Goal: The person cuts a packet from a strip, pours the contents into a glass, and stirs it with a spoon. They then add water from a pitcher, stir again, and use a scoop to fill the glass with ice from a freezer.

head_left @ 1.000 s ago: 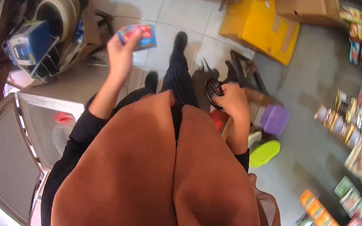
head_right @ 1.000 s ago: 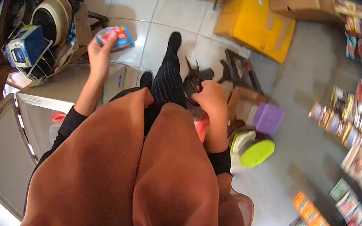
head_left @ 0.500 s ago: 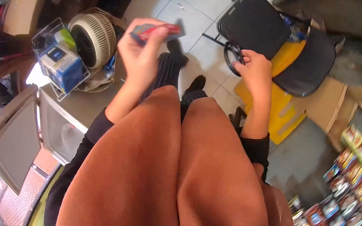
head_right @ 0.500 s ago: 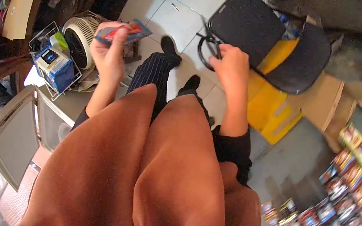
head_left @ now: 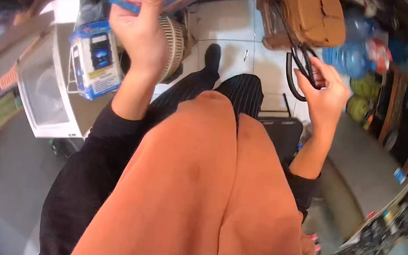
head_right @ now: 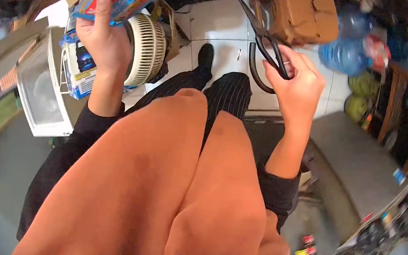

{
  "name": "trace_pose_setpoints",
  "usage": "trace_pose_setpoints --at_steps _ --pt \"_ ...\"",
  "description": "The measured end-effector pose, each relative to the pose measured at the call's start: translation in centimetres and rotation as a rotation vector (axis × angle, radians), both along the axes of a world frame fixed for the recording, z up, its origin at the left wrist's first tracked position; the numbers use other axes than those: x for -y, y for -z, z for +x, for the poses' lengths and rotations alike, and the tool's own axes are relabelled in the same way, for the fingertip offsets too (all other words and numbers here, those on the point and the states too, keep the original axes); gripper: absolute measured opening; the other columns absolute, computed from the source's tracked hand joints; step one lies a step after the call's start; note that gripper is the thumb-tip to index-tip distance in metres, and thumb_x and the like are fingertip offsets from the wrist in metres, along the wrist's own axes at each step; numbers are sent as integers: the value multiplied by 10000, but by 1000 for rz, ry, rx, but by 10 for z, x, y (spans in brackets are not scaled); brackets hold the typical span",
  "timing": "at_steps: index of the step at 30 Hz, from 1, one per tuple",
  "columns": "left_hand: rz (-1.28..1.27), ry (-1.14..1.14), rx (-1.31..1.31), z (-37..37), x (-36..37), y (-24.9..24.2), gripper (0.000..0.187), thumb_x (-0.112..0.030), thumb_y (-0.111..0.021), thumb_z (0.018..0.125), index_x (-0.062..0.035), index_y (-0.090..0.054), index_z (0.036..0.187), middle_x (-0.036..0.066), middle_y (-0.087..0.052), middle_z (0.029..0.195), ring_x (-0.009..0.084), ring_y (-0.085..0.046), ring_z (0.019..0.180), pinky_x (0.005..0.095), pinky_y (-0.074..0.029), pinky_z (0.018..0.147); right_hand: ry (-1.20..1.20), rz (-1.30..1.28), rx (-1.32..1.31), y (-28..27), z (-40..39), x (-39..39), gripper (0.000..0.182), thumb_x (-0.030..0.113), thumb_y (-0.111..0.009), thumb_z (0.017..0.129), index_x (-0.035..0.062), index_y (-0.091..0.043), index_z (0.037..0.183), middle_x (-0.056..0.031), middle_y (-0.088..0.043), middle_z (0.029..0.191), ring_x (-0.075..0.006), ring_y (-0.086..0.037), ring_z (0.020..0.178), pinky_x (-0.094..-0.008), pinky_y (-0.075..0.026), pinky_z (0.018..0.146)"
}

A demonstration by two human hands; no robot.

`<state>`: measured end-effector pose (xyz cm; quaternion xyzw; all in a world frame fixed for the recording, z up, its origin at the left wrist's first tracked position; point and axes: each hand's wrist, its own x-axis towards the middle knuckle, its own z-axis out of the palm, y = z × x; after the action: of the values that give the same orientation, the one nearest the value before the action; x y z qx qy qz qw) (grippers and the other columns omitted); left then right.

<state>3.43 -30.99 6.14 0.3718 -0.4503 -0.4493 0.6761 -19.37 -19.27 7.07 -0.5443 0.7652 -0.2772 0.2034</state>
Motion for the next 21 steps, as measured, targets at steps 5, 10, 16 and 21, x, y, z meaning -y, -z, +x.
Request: trace_pose_setpoints --at_steps 5,10,16,21 --pt "-22 -410 -147 49 17 -9 167 -111 -548 800 19 -545 904 90 -588 860 151 -569 758 290 -461 708 -530 -441 -194 -37 17 99 403 37 -681 538 98 -608 929 -59 -564 737 -190 -543 622 -261 -447 574" --pt "-61 -754 -159 88 -26 -18 187 -122 -543 805 10 -538 938 84 -586 890 147 -561 798 286 -449 721 -1029 -930 -371 -83 96 203 341 67 -667 547 74 -608 882 -93 -530 901 -243 -508 777 -303 -436 646" --pt "72 -999 -291 98 -79 -3 210 -130 -531 814 -6 -510 982 77 -569 907 141 -548 803 294 -440 745 -1056 -319 -838 -95 212 302 277 60 -656 637 48 -607 910 -119 -547 1012 -198 -539 847 -270 -414 759" --pt "176 -1152 -216 91 -122 30 159 -161 -507 834 -24 -497 914 57 -548 839 117 -518 768 284 -419 736 -1450 -1219 -478 -115 290 323 186 25 -638 566 28 -591 746 -153 -532 1049 -296 -493 991 -344 -429 800"
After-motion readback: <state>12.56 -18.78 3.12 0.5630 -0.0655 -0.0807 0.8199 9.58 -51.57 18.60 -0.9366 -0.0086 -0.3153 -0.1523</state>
